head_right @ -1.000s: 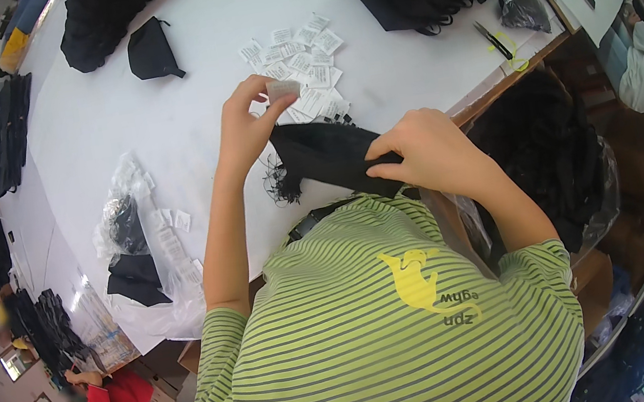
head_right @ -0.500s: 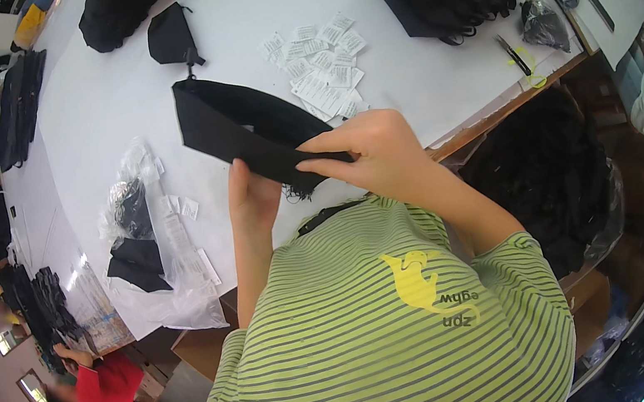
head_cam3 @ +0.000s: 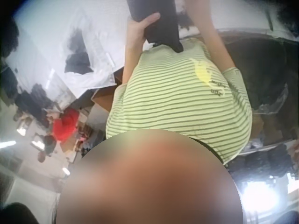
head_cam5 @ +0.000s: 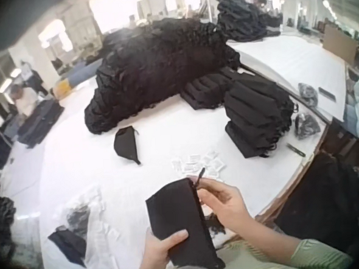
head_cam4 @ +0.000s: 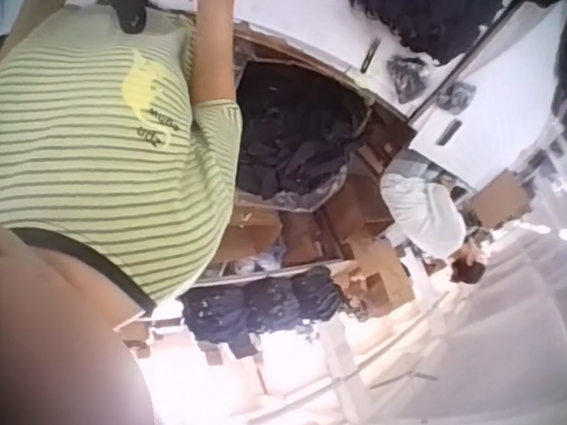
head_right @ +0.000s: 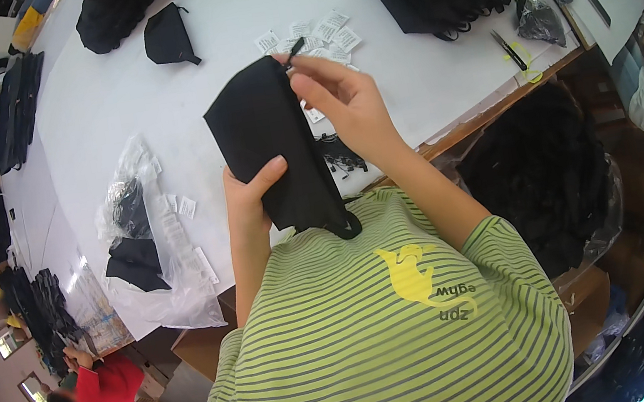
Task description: Inserting silica gel packets and tags into soft glasses cases and organizing them.
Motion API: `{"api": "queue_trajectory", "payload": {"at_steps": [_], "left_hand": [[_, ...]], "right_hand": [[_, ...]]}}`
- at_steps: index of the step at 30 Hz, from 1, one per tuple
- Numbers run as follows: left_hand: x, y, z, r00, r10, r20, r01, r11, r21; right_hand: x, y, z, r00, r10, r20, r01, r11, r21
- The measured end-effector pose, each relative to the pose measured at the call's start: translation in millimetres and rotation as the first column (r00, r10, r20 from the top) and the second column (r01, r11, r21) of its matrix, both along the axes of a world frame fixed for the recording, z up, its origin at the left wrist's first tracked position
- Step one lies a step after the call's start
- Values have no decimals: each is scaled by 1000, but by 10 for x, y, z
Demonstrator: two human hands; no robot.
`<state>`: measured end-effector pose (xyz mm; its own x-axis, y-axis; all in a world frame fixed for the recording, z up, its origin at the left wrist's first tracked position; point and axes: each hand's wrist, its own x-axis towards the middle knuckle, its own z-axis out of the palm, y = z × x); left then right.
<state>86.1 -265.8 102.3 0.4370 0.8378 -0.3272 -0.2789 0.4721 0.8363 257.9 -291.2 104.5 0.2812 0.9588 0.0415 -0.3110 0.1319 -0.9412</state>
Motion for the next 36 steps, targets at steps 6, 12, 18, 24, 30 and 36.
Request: {"api": "queue_trajectory", "payload": {"at_steps": [6, 12, 18, 24, 30, 36], "left_hand": [[22, -18, 103, 997, -10, -74, 7, 999, -47], [-119, 248, -179, 952, 221, 211, -168, 955, -245], [-212, 403, -114, 947, 241, 213, -200, 960, -196], [-244, 362, -16, 964, 175, 202, -161, 983, -87], [-161, 381, -105, 880, 453, 140, -431, 887, -162], [-49, 112, -54, 875, 387, 291, -335, 918, -211]], "right_hand": [[91, 104, 84, 798, -322, 509, 241, 945, 220], [-82, -164, 385, 776, 143, 614, -249, 964, 89], [-111, -262, 352, 746, 315, 587, -415, 909, 40], [-144, -219, 413, 767, 266, 583, -332, 943, 7], [-66, -168, 326, 653, 88, 752, -206, 976, 65], [-273, -232, 241, 536, -9, 844, -38, 999, 34]]}}
